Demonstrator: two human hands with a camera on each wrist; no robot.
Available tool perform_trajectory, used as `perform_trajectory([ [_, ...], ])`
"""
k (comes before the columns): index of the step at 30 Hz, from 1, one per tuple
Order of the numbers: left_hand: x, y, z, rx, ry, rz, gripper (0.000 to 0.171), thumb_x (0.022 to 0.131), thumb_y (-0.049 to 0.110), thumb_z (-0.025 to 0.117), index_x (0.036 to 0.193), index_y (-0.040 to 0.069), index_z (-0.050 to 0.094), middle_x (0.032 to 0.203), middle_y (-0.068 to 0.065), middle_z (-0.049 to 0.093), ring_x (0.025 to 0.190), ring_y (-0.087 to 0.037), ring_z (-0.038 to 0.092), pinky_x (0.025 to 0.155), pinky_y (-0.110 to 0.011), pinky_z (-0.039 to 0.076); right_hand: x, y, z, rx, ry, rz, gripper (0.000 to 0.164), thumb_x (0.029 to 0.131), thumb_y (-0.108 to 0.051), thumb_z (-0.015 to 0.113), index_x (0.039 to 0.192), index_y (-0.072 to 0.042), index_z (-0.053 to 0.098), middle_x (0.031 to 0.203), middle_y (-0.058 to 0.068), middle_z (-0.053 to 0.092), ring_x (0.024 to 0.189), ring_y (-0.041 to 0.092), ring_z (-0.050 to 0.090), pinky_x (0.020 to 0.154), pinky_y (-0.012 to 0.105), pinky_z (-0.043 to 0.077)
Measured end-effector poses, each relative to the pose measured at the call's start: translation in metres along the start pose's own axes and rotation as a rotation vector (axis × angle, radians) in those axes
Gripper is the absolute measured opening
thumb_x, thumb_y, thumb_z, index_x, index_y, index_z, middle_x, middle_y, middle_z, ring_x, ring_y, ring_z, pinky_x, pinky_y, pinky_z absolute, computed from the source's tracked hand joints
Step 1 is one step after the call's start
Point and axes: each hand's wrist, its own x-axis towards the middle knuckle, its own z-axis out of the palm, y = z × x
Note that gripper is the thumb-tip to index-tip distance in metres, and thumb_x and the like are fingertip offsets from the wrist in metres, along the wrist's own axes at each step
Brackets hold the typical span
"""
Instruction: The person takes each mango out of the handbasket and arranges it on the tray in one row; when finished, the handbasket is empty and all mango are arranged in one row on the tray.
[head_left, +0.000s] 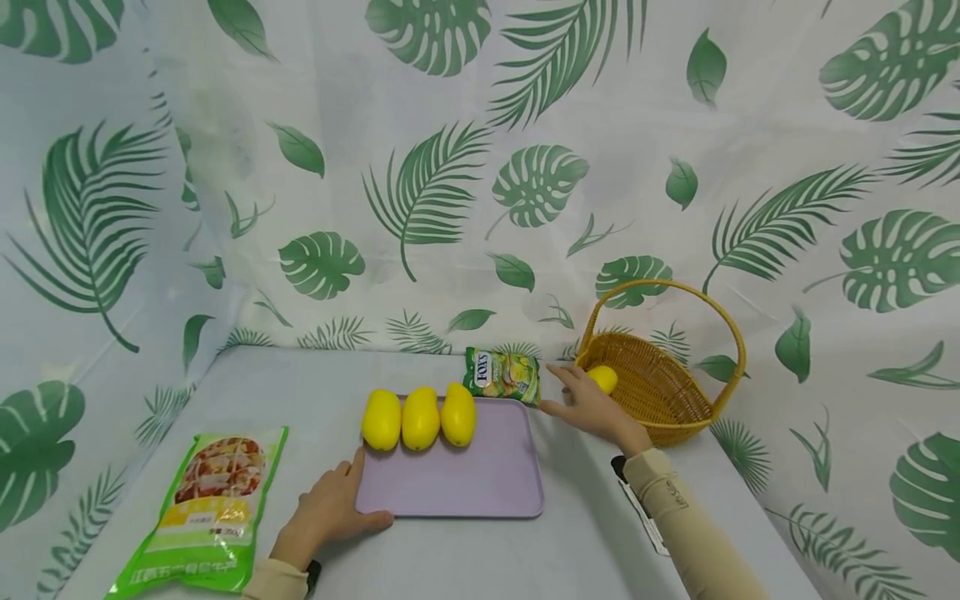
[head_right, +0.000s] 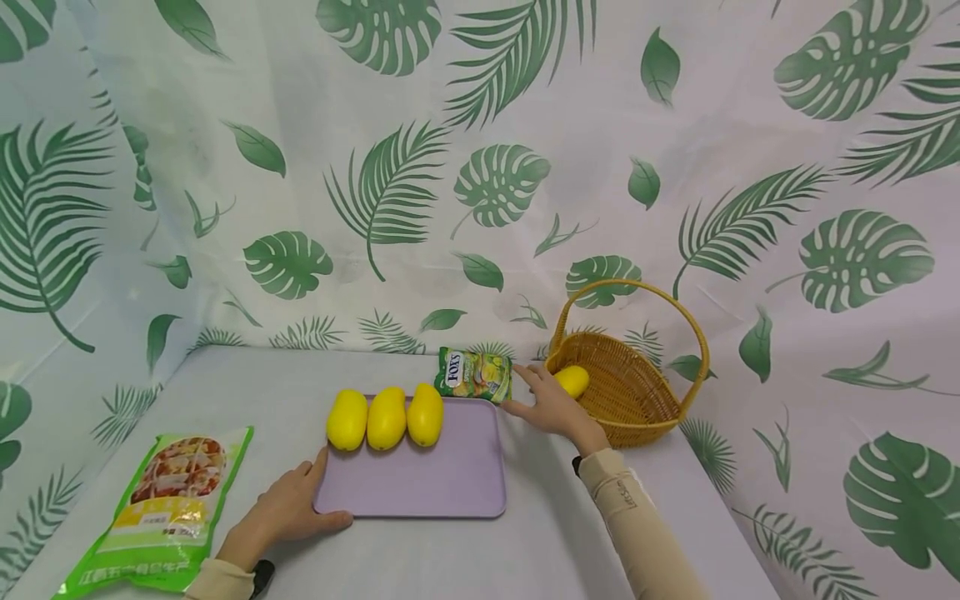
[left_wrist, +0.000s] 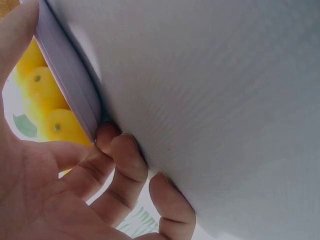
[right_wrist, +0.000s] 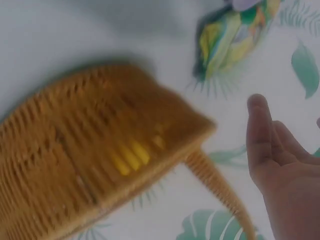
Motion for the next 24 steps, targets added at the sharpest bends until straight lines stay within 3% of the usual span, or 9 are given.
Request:
perform_trajectory([
  [10,0.0,0.0,0.002,0.013,-0.002,-0.004,0.12,0.069,0.066,0.082,0.154,-0.002,0.032,0.14,-0.03,0.053,0.124,-0.047,0.056,0.087,-0.08,0.043,-0.001,0.034,-0.03,-0.048,0.064,0.098,0.078,0.098,-0.05,0.058,0.157,-0.006,0.032,0.157,0.029,0.029,0.142,0.052,0.033,0.111,0.069,0.035],
  [17,0.001,-0.001,0.002,0.017,-0.003,-0.005,0.12,0.069,0.065,0.082,0.155,-0.002,0.031,0.141,-0.029,0.053,0.124,-0.046,0.056,0.087,-0.079,0.044,0.001,0.061,-0.048,-0.091,0.033,0.166,0.08,0.1,-0.051,0.053,0.157,0.0,0.028,0.158,0.037,0.021,0.143,0.058,0.025,0.113,0.073,0.027],
  [24,0.001,-0.002,0.003,0.013,0.002,-0.001,0.121,0.07,0.066,0.081,0.155,-0.002,0.03,0.142,-0.029,0.052,0.125,-0.046,0.056,0.087,-0.079,0.044,0.005,0.076,-0.058,-0.12,-0.017,0.207,0.08,0.101,-0.055,0.05,0.157,-0.003,0.028,0.159,0.037,0.02,0.144,0.058,0.023,0.113,0.074,0.026],
])
